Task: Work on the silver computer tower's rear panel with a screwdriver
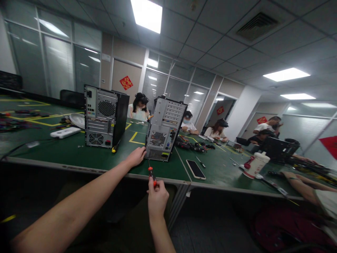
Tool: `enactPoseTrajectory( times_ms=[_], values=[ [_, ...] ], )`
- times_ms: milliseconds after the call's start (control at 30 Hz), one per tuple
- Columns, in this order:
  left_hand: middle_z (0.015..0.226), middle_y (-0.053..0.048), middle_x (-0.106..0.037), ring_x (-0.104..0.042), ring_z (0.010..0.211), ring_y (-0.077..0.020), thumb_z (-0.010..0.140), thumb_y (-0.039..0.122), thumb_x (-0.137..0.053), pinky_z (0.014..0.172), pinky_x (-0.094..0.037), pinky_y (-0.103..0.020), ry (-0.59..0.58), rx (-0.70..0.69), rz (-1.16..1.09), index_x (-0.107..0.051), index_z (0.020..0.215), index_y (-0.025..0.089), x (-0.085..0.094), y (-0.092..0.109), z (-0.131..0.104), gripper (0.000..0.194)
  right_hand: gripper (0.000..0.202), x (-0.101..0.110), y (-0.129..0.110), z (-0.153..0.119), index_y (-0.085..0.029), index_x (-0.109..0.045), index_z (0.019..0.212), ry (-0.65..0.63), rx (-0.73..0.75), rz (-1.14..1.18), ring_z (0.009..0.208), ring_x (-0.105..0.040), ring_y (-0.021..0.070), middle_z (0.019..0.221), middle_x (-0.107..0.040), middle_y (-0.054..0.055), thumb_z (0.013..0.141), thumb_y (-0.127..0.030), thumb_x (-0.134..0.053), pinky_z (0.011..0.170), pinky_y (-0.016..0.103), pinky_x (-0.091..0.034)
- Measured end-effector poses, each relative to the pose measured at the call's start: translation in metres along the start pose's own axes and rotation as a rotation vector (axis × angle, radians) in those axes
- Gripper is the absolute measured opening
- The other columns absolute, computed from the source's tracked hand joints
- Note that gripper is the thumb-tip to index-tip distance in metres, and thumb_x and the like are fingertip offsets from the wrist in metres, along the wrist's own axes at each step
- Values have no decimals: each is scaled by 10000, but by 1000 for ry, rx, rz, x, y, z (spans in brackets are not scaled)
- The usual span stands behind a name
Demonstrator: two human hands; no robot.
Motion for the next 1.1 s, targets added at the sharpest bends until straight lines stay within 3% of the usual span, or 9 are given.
enactPoseTrajectory(
  times_ms=[67,167,300,400,600,900,1100],
  values=[
    [1003,-104,-648,-629,933,-224,1020,340,-351,817,-471,-322,7,-3,2,-551,1056,204,0,0,0,245,340,2,-5,0,-168,-656,936,32,104,-24,697,-710,183,808,-699,67,928,-504,-602,610,242,-532],
    [993,-105,-650,-632,937,-225,1019,331,-357,821,-471,-322,10,-7,8,-553,1055,202,1,0,0,238,264,2,-17,-5,-180,-681,1047,85,313,-117,973,-691,217,1094,-651,128,963,-404,-569,817,323,-565],
    [997,-105,-648,-631,933,-225,1020,331,-347,819,-471,-325,15,-24,9,-551,1064,202,2,2,-1,245,269,-5,-28,-14,-185,-663,1197,49,477,-197,1076,-659,216,1249,-579,154,985,-261,-515,892,342,-562],
    [993,-106,-650,-630,946,-225,1019,330,-357,825,-472,-321,11,-16,15,-552,1057,202,2,2,-1,236,314,-8,-31,-19,-184,-624,1272,35,528,-219,1102,-650,213,1223,-602,146,988,-210,-491,903,339,-564],
    [993,-105,-648,-633,920,-223,1018,338,-354,807,-476,-320,3,0,12,-552,1050,205,1,1,0,241,263,-2,-31,-17,-153,-652,1192,79,538,-205,980,-690,207,1058,-681,120,979,-270,-553,853,326,-575],
    [992,-99,-642,-632,910,-219,1016,341,-353,801,-479,-320,8,5,7,-546,1047,203,2,1,0,239,266,0,-22,-12,-121,-677,1080,107,431,-167,788,-681,170,923,-690,97,963,-346,-597,726,271,-564],
    [1009,-107,-646,-634,906,-221,1016,350,-348,793,-484,-325,-7,17,-13,-553,1057,204,2,1,-1,255,288,1,-17,-10,-131,-689,1036,108,344,-116,756,-685,161,914,-709,90,948,-395,-617,722,265,-565]
  ],
)
Point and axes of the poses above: each hand's wrist, its own z-axis towards the middle knuckle, its own x-axis out of the back of the hand, y = z × x, the point moved 7 cm from there along z, towards the middle knuckle
